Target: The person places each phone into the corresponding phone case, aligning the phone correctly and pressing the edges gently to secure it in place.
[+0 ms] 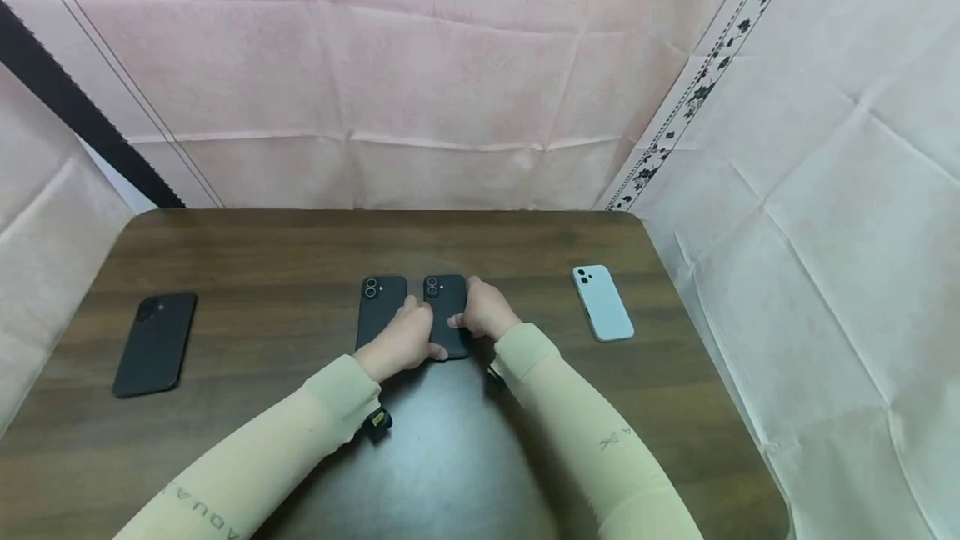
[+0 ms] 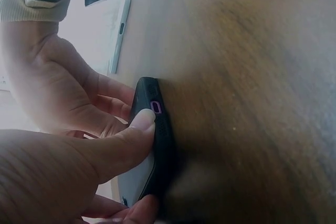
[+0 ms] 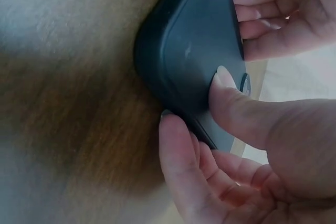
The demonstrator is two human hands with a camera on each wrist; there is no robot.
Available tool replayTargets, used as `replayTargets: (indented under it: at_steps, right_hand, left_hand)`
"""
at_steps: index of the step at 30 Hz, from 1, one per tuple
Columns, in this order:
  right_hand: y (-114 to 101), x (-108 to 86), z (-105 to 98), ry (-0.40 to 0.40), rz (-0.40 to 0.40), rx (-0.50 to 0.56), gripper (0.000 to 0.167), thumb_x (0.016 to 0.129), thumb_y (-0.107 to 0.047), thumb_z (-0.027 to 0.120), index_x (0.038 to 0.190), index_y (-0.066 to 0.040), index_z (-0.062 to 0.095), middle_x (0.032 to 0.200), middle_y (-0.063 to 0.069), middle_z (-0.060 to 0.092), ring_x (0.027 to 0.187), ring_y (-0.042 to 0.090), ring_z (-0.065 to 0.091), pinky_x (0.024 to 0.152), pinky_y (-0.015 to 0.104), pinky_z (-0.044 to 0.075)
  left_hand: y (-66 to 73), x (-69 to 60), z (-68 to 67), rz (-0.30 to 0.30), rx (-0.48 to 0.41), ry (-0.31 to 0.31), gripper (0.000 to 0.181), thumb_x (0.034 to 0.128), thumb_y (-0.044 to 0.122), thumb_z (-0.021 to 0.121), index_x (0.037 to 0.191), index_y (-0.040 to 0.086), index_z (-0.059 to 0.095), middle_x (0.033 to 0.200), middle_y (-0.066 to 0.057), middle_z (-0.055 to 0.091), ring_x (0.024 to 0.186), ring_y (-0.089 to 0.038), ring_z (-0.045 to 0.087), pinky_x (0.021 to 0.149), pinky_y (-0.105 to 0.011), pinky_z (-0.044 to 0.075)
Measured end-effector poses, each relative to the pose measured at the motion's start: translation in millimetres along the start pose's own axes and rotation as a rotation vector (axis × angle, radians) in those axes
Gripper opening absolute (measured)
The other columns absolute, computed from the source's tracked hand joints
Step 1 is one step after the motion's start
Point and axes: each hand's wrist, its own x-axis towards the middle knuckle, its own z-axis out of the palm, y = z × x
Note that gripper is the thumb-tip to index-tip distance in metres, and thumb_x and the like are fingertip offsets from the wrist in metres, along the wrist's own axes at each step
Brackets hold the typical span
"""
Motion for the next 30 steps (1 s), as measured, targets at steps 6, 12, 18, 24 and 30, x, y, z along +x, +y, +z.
replayTargets:
  at_steps: [6,12,18,24,30]
  right_hand:
    - [2.8,0.7,0.8,-0.015,-0.025,0.029,0.047,0.082,-0.015,0.079,0.113,0.001,0.047,0.099,0.016,0.054,0.078,0.025,0.062,0.056,0.029,0.057]
    - [4.3,2.9,3.8,-0.026,-0.001,0.031,0.049,0.081,-0.015,0.079,0.115,0.0,0.048,0.099,0.015,0.055,0.079,0.025,0.063,0.056,0.029,0.057]
    - [2.4,4.6,2.5,-0.011,-0.015,0.01,0.051,0.081,-0.015,0.08,0.117,-0.002,0.046,0.101,0.015,0.055,0.079,0.026,0.062,0.055,0.029,0.056]
    - [0.7,7.2,2.9,-0.019,0.007,-0.003,0.052,0.081,-0.015,0.08,0.118,-0.002,0.046,0.102,0.016,0.055,0.078,0.026,0.063,0.055,0.03,0.057]
    - [-2.2,8.5,-0.4,-0.038,0.013,0.001,0.053,0.081,-0.014,0.079,0.12,-0.002,0.045,0.103,0.016,0.055,0.079,0.026,0.063,0.055,0.031,0.057]
  left_hand:
    - [2.4,0.8,0.4,0.03,0.047,0.011,0.064,0.078,0.032,0.083,0.121,-0.009,0.059,0.121,-0.025,0.048,0.096,-0.028,0.049,0.09,-0.038,0.048]
    - [3.6,0.4,2.4,0.045,0.07,0.004,0.06,0.0777,0.033,0.083,0.117,-0.008,0.062,0.12,-0.025,0.049,0.095,-0.028,0.05,0.089,-0.037,0.048]
    - [4.7,1.1,-0.7,0.038,0.043,0.01,0.057,0.0768,0.031,0.084,0.113,-0.009,0.064,0.121,-0.028,0.046,0.094,-0.031,0.051,0.089,-0.039,0.048]
    - [3.7,1.6,-1.5,0.049,0.071,0.003,0.058,0.0776,0.033,0.083,0.112,-0.01,0.064,0.121,-0.028,0.048,0.096,-0.03,0.052,0.092,-0.04,0.048]
    - [2.9,3.3,-2.9,0.08,0.113,0.011,0.056,0.0785,0.035,0.082,0.111,-0.008,0.065,0.117,-0.026,0.053,0.094,-0.03,0.051,0.09,-0.039,0.048]
